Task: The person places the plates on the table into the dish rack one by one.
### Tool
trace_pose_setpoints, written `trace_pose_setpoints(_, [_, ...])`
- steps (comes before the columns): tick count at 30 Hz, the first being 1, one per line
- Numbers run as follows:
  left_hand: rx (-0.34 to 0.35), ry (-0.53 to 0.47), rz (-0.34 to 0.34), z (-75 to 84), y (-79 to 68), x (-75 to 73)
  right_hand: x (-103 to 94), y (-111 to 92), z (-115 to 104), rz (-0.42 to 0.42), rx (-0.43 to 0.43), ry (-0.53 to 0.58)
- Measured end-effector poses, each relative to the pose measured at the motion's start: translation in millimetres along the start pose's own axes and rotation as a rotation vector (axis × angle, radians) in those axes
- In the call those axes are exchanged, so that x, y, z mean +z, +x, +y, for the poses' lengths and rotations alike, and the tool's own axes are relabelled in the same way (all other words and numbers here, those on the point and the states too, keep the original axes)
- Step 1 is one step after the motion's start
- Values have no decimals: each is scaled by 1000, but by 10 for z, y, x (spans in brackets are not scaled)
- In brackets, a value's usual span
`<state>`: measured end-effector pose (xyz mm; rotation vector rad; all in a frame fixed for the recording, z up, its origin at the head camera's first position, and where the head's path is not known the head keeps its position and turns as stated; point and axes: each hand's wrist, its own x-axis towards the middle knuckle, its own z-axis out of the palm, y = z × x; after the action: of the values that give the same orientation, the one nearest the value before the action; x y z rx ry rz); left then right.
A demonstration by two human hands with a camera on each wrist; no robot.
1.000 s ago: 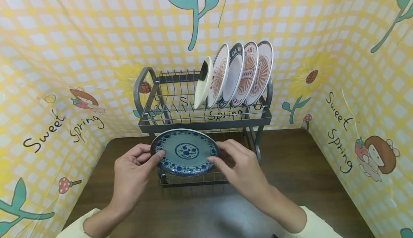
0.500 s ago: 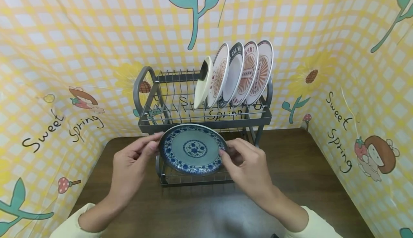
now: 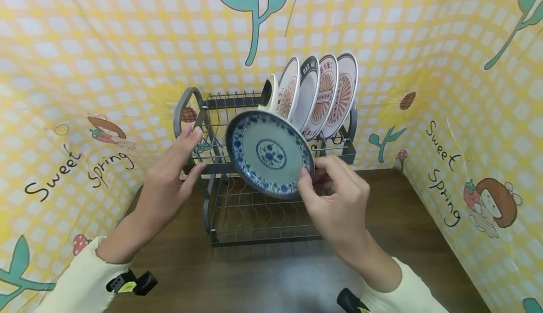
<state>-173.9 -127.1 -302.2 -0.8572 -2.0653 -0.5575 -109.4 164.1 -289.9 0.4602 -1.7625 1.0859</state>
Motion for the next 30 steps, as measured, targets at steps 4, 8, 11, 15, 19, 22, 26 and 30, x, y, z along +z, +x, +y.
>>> trace_pose_setpoints(4, [45, 31, -62, -43, 14, -1, 65, 176, -101, 110, -44, -41])
trace_pose_setpoints(8, [79, 57, -90, -67, 27, -9, 155, 325, -166, 180, -79, -105])
trace_pose_setpoints(11, [82, 57, -105, -80, 13, 1, 228, 409, -189, 206, -94, -139])
trace_pose_setpoints(15, [69, 42, -117, -74, -22, 16, 343, 501, -193, 214, -99, -155])
trace_pose_setpoints(19, [70, 40, -107, -62, -39, 31, 464, 589, -186, 196, -106, -184])
trace_pose_setpoints(22, [80, 64, -104, -60, -33, 31, 550, 656, -196, 170, -118, -210])
trace_pose_setpoints(26, [108, 112, -111, -67, -22, 37, 647, 734, -236, 114, -132, -256])
trace_pose_setpoints(30, [153, 148, -102, -63, -15, 50, 745, 809, -286, 56, -125, -321])
